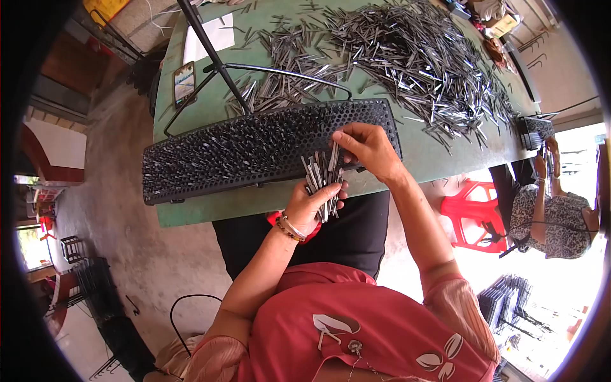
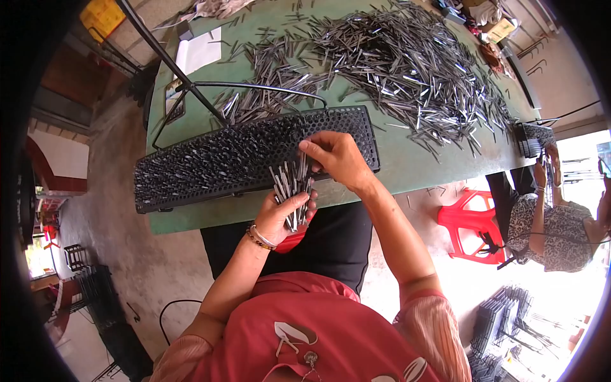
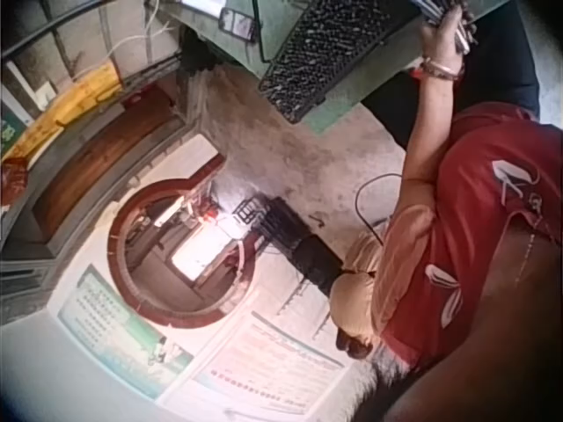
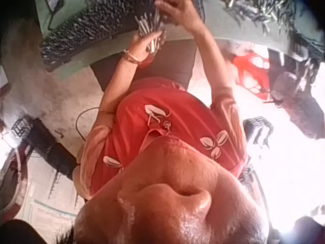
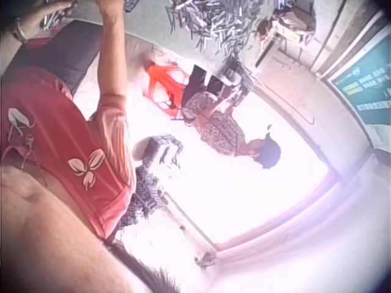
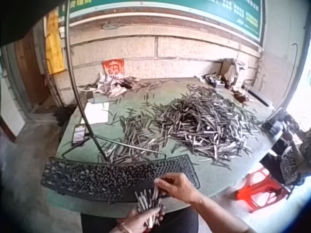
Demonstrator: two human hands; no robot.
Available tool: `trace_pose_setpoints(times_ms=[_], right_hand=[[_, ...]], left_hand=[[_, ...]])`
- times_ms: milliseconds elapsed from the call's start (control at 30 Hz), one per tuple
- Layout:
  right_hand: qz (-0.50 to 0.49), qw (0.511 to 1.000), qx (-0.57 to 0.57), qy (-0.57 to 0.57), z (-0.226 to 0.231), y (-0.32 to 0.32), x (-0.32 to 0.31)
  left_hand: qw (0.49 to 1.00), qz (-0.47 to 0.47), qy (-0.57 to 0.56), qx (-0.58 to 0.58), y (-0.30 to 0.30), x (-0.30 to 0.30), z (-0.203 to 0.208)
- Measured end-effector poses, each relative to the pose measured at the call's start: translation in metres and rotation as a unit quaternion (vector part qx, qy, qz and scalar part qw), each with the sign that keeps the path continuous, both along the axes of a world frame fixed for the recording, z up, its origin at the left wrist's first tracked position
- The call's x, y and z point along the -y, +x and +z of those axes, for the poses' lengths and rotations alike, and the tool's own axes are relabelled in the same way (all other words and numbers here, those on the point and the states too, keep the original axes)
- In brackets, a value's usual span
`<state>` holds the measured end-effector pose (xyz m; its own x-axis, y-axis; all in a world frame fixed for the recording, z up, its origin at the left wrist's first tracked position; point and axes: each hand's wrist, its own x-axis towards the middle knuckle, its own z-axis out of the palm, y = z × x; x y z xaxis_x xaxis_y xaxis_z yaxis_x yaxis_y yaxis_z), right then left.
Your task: Inserting small metal pins into holes in a plastic tray.
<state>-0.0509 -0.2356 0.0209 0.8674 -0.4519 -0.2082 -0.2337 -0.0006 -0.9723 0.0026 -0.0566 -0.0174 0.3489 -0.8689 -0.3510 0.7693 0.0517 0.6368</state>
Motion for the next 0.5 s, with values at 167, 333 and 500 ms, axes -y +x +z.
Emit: trace_pose_setpoints(times_ms=[167,333,500], right_hand=[[-0.077,0.994,0.069,-0.039,0.006,0.016,0.004],[-0.052,0.977,0.125,-0.164,-0.006,0.028,0.011],[-0.044,0.970,0.143,-0.191,-0.017,0.032,0.009]], left_hand=[[1.000,-0.001,0.017,0.007,0.000,-0.002,-0.003],[1.000,-0.010,0.029,0.003,-0.002,-0.004,-0.003],[0.999,-0.011,0.033,-0.003,-0.001,-0.006,-0.003]])
